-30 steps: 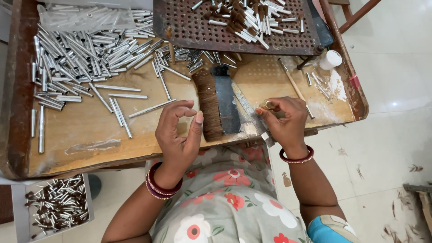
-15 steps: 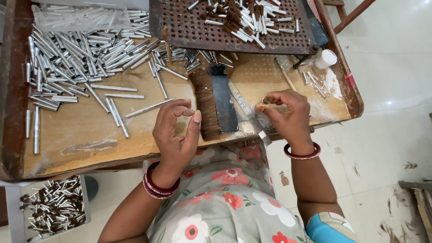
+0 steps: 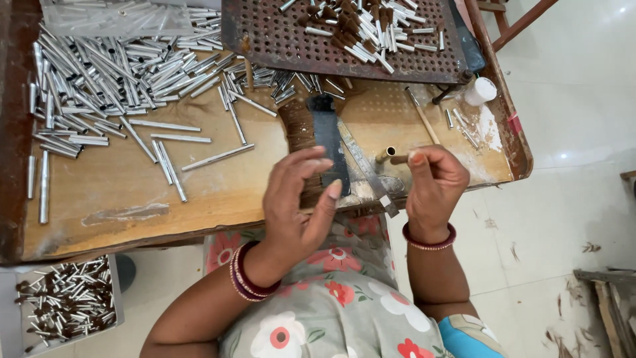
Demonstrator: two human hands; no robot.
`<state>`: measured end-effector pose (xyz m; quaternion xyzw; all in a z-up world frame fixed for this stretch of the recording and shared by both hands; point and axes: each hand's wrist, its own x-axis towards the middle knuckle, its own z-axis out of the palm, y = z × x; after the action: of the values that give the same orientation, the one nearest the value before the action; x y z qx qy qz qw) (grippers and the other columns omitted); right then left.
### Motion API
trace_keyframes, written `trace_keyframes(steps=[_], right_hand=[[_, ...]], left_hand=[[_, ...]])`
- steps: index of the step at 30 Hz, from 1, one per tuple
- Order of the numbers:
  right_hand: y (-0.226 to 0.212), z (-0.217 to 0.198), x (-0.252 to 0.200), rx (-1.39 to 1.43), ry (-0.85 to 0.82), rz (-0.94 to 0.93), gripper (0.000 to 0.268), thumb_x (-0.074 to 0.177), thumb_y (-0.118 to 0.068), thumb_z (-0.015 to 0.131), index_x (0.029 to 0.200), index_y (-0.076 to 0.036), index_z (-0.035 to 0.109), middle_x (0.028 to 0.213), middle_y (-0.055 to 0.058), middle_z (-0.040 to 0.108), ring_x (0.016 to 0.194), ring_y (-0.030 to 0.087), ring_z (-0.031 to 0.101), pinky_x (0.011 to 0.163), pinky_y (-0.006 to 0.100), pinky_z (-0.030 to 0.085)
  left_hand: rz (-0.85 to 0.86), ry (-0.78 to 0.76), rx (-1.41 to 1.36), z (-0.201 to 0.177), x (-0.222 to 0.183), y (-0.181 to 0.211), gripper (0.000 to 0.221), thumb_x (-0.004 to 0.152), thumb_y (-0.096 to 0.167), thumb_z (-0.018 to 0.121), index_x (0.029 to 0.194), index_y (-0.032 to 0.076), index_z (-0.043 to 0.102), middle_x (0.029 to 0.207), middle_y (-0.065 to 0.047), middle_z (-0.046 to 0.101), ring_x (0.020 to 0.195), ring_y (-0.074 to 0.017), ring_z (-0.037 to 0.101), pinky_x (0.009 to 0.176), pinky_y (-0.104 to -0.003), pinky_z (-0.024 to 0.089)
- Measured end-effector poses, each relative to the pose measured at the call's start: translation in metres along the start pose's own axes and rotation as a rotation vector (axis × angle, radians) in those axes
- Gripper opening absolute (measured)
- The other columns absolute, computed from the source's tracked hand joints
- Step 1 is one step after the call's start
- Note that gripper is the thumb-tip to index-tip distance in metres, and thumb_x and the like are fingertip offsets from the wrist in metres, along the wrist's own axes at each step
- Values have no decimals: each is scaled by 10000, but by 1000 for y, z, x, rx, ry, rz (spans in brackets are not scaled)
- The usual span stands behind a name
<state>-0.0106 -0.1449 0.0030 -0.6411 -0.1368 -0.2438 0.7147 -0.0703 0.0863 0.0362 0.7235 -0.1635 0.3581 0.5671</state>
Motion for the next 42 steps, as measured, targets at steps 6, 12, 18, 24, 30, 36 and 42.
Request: trace_keyframes(steps=[6, 12, 18, 24, 30, 36, 42], right_hand=[[-5, 10, -39, 228, 24, -96, 195, 1029, -215, 758, 1030, -33, 689, 986, 62, 677, 975, 170, 616, 1147, 423, 472], [-3, 11, -48, 156, 8, -147, 224, 1016, -234, 784, 1012, -32, 686, 967, 58, 675, 869, 142, 596, 1117, 408, 453], [-30, 20, -38, 208, -116, -38, 342, 931, -312, 784, 1060, -7, 696, 1045, 99, 696, 992, 167, 643, 950, 303, 520], [-18, 1, -49, 89, -147, -47, 183, 981, -134, 793, 1041, 16, 705, 976, 116, 696, 819, 141, 638, 754, 241, 512], [-54, -58, -31, -586, -518, -20, 222, 932, -160, 783, 1100, -15, 768, 1016, 115, 776, 939, 192, 729, 845, 296, 564], [-99, 27, -26, -307, -534, -121, 578, 849, -396, 770, 1224, 16, 613, 1249, 147, 648, 1189, 219, 618, 1024, 327, 484], [-26, 15, -48, -60, -398, -136, 357, 905, -257, 834, 1116, -3, 700, 1112, 135, 712, 969, 161, 690, 864, 274, 559]], left_hand=[[-252, -214, -349, 33, -8, 17, 266, 1087, 229, 553, 1234, 9, 582, 1045, -110, 640, 868, -213, 636, 698, -314, 538], [-334, -298, -426, 47, -17, 19, 215, 1128, 214, 498, 1029, 35, 563, 750, -88, 569, 621, -203, 578, 590, -337, 466], [-241, -243, -363, 56, -20, 12, 152, 1096, 147, 536, 990, 39, 553, 740, -116, 546, 607, -242, 557, 584, -354, 452], [-196, -239, -312, 56, -23, 10, 145, 1077, 121, 547, 959, 36, 545, 747, -111, 553, 613, -246, 575, 578, -364, 455], [-188, -89, -267, 34, -26, 5, 133, 1082, 93, 520, 965, 30, 527, 755, -94, 518, 620, -210, 518, 589, -346, 453], [-210, -224, -415, 31, -31, 20, 163, 1097, 138, 515, 971, 37, 536, 748, -71, 556, 607, -152, 549, 578, -308, 450], [-277, -253, -433, 22, -28, 19, 179, 1086, 150, 526, 962, 25, 562, 716, -74, 576, 595, -160, 579, 567, -313, 466]])
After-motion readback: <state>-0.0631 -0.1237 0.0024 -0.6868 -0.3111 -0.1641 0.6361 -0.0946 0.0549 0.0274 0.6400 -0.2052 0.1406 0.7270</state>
